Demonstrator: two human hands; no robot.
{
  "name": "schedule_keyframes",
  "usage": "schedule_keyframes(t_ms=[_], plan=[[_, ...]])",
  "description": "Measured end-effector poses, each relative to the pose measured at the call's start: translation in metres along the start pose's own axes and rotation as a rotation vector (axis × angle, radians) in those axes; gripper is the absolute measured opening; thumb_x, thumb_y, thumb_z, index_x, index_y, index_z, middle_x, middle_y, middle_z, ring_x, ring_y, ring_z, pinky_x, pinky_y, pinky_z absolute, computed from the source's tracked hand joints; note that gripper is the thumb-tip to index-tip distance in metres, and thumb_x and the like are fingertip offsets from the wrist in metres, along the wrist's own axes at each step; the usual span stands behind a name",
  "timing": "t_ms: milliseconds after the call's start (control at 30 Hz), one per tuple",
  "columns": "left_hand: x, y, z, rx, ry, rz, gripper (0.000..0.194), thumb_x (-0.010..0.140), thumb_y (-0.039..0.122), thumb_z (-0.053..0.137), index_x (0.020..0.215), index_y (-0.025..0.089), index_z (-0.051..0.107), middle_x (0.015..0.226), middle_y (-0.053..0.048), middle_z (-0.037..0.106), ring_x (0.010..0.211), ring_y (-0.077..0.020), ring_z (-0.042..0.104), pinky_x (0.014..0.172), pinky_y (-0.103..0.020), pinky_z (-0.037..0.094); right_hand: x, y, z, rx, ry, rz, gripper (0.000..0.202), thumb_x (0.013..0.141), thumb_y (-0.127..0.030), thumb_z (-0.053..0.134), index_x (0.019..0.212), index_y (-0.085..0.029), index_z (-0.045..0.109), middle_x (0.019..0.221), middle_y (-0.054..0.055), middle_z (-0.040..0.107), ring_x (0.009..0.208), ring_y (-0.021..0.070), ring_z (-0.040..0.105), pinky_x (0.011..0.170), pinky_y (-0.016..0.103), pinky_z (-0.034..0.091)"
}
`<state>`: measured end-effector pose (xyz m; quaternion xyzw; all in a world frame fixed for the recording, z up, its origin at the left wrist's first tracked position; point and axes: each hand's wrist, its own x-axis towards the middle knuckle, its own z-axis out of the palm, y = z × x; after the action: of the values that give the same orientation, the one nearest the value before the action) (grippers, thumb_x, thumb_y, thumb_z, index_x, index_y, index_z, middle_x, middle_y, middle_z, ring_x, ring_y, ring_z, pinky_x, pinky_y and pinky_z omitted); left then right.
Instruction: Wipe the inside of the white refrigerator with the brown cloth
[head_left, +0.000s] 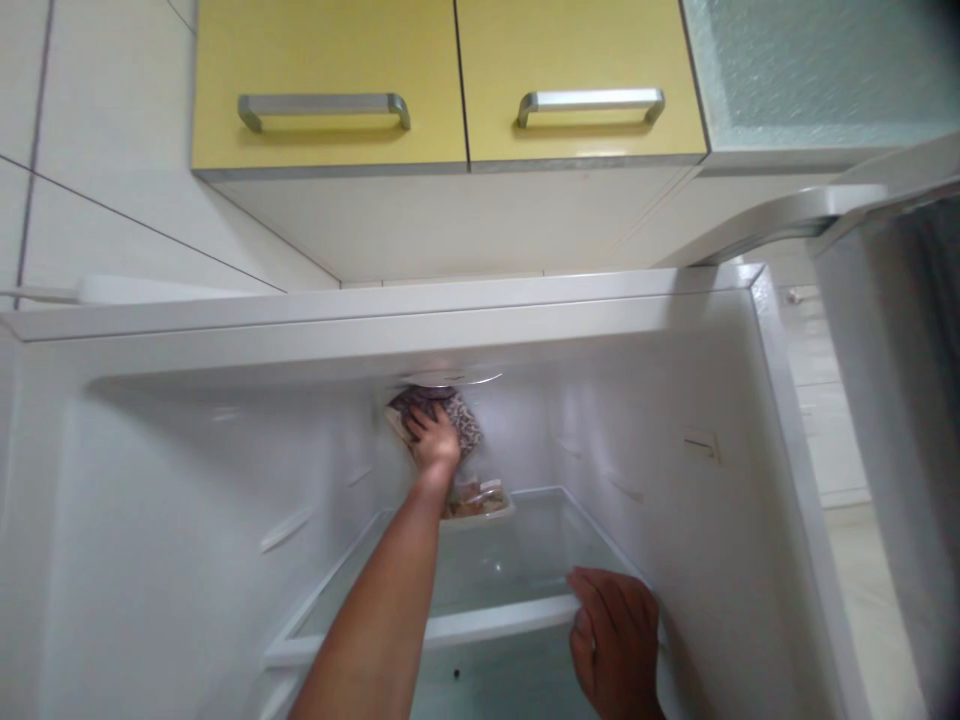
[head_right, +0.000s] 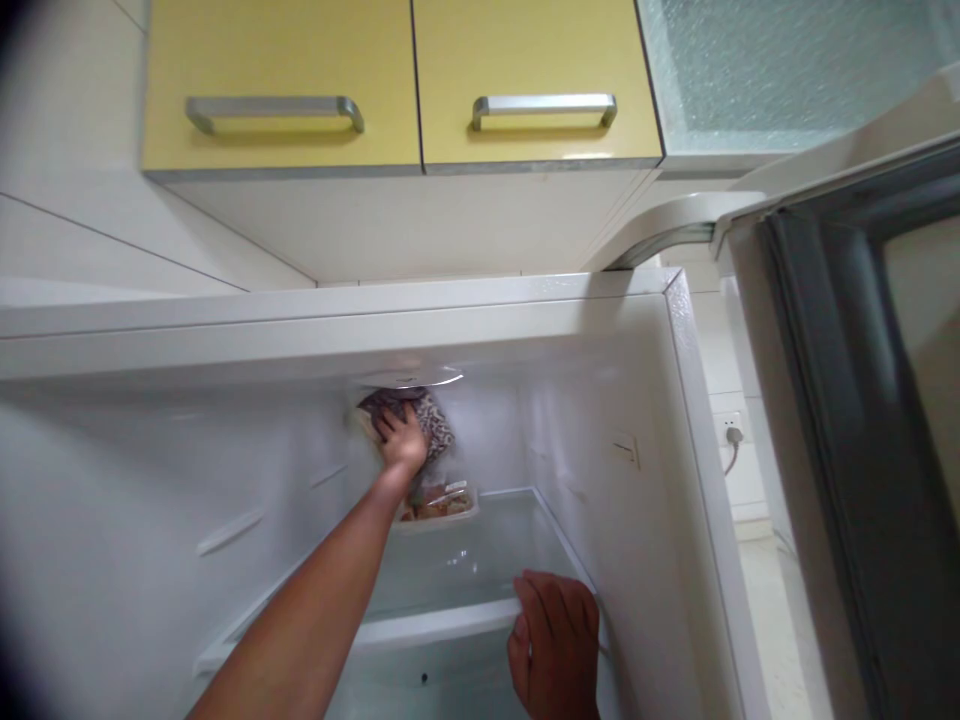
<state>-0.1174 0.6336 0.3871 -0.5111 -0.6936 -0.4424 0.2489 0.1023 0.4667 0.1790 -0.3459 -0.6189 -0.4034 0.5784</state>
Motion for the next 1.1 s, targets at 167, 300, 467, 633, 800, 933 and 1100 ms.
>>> schedule_keyframes(t_ms=[167,300,467,633,800,933,1100], plan=[[0.012,-0.032,-0.006,-0.021,0.029,-0.208,0.081,0.084,0.035,0.059,0.151,0.002,0.026,0.147,-0.040,0.040,0.129,-0.0486,0.051,0.102,-0.063,0.044,-0.007,0.004,0.005,-0.016,-0.010,-0.003,0.032,0.085,-0.015,0.046,0.112,-0.021,0.062,0.099,0.006,0.071,0.094,0.0218,0.059,0.091,0.041,0.039],[0.008,-0.031,-0.007,-0.032,0.026,-0.213,0.077,0.087,0.038,0.056,0.152,0.007,0.029,0.151,-0.037,0.035,0.133,-0.0483,0.048,0.104,-0.059,0.043,-0.009,0.003,0.009,-0.009,-0.007,0.013,0.031,0.085,-0.015,0.046,0.111,-0.021,0.062,0.098,0.006,0.070,0.093,0.0220,0.059,0.089,0.042,0.039],[0.003,-0.014,-0.006,-0.025,0.011,-0.164,0.072,0.086,0.036,0.058,0.152,0.020,0.034,0.159,-0.034,0.025,0.139,-0.0515,0.041,0.103,-0.059,0.045,-0.008,0.001,0.012,-0.007,0.020,0.018,0.030,0.084,-0.015,0.045,0.109,-0.019,0.062,0.096,0.008,0.070,0.092,0.0226,0.058,0.089,0.043,0.039],[-0.009,0.017,0.000,0.056,-0.059,0.062,0.079,0.081,0.033,0.064,0.153,0.020,0.033,0.164,-0.032,0.019,0.147,-0.0542,0.027,0.109,-0.067,0.039,-0.007,0.000,0.012,-0.009,0.050,0.026,0.030,0.084,-0.016,0.045,0.108,-0.020,0.062,0.095,0.007,0.070,0.092,0.0220,0.058,0.088,0.043,0.039],[-0.026,0.049,0.012,0.166,-0.163,0.541,0.073,0.086,0.024,0.056,0.155,0.022,0.030,0.166,-0.028,0.020,0.149,-0.0506,0.026,0.111,-0.072,0.035,-0.005,-0.001,0.011,0.010,0.053,0.006,0.029,0.084,-0.014,0.044,0.105,-0.016,0.063,0.095,0.008,0.069,0.093,0.0223,0.057,0.088,0.043,0.038],[-0.038,0.075,0.023,0.158,-0.260,0.901,0.052,0.094,0.023,0.043,0.144,0.035,0.048,0.166,-0.010,0.033,0.153,-0.0375,0.027,0.118,-0.069,0.029,-0.004,0.001,0.011,0.014,0.062,-0.006,0.029,0.084,-0.013,0.044,0.105,-0.014,0.064,0.096,0.009,0.069,0.093,0.0224,0.056,0.087,0.043,0.038],[-0.045,0.087,0.031,0.133,-0.253,0.990,0.045,0.097,0.027,0.037,0.138,0.033,0.056,0.164,-0.010,0.037,0.152,-0.0373,0.029,0.117,-0.069,0.031,-0.006,0.004,0.011,0.003,0.055,-0.031,0.029,0.083,-0.012,0.044,0.104,-0.014,0.065,0.095,0.009,0.069,0.093,0.0222,0.055,0.087,0.042,0.038]])
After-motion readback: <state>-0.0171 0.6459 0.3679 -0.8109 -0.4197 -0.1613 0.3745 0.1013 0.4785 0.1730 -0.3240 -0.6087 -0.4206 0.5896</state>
